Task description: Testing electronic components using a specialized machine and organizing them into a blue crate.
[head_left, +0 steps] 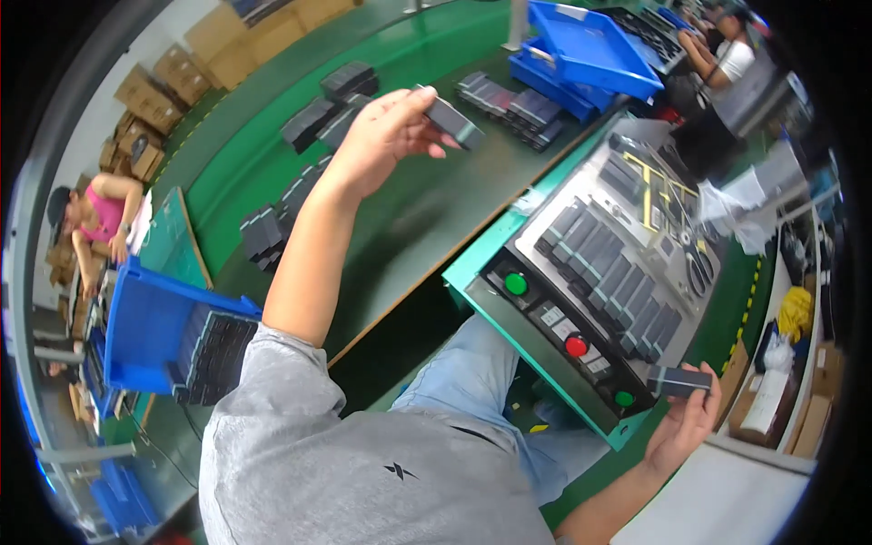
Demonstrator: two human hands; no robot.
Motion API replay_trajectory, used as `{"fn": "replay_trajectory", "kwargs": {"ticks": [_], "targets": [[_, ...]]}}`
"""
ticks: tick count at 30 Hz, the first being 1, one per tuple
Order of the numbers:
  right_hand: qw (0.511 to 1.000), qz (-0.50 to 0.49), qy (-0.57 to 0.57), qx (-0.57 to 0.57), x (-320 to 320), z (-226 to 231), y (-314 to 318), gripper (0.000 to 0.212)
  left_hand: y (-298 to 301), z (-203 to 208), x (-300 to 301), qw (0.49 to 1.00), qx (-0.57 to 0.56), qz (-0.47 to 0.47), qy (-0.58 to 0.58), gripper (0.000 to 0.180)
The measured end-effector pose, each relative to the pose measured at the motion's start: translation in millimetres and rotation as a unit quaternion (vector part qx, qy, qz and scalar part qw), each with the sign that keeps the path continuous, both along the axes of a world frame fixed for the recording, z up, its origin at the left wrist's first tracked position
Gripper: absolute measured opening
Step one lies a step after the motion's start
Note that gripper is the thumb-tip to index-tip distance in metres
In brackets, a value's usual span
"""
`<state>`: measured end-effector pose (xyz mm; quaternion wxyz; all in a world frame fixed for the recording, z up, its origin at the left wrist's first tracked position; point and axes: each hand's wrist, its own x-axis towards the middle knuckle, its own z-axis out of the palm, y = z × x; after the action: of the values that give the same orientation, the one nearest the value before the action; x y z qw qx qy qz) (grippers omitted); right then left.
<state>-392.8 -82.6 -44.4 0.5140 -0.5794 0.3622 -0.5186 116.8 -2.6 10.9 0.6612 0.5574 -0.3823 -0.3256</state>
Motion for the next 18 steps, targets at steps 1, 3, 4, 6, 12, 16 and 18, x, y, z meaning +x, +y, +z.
{"fn": "replay_trajectory", "kwargs": {"ticks": [1,3,4,6,12,16,18], "targets": [[1.000,0.010,-0.008,0.011,2,-1,5,0.039,-9,3,-13,0.996,0.016,-0.089,0.024,0.037],[1.000,0.016,-0.011,0.015,2,0,15,0.038,-34,4,-40,0.988,0.034,-0.149,0.021,0.036],[1.000,0.022,-0.011,0.013,1,-1,19,0.038,-47,5,-55,0.983,0.033,-0.179,-0.007,0.036],[1.000,0.024,-0.004,0.014,1,-5,24,0.038,-71,4,-84,0.974,0.019,-0.223,-0.041,0.038],[1.000,-0.008,-0.005,0.027,-14,-5,45,0.037,-159,-9,-147,0.954,0.047,-0.293,-0.048,0.049],[0.999,-0.021,-0.016,0.043,-33,-15,57,0.037,-202,-20,-178,0.951,0.036,-0.301,-0.068,0.053],[0.998,-0.027,-0.019,0.049,-38,-18,63,0.037,-204,-19,-193,0.953,0.028,-0.295,-0.054,0.053]]}}
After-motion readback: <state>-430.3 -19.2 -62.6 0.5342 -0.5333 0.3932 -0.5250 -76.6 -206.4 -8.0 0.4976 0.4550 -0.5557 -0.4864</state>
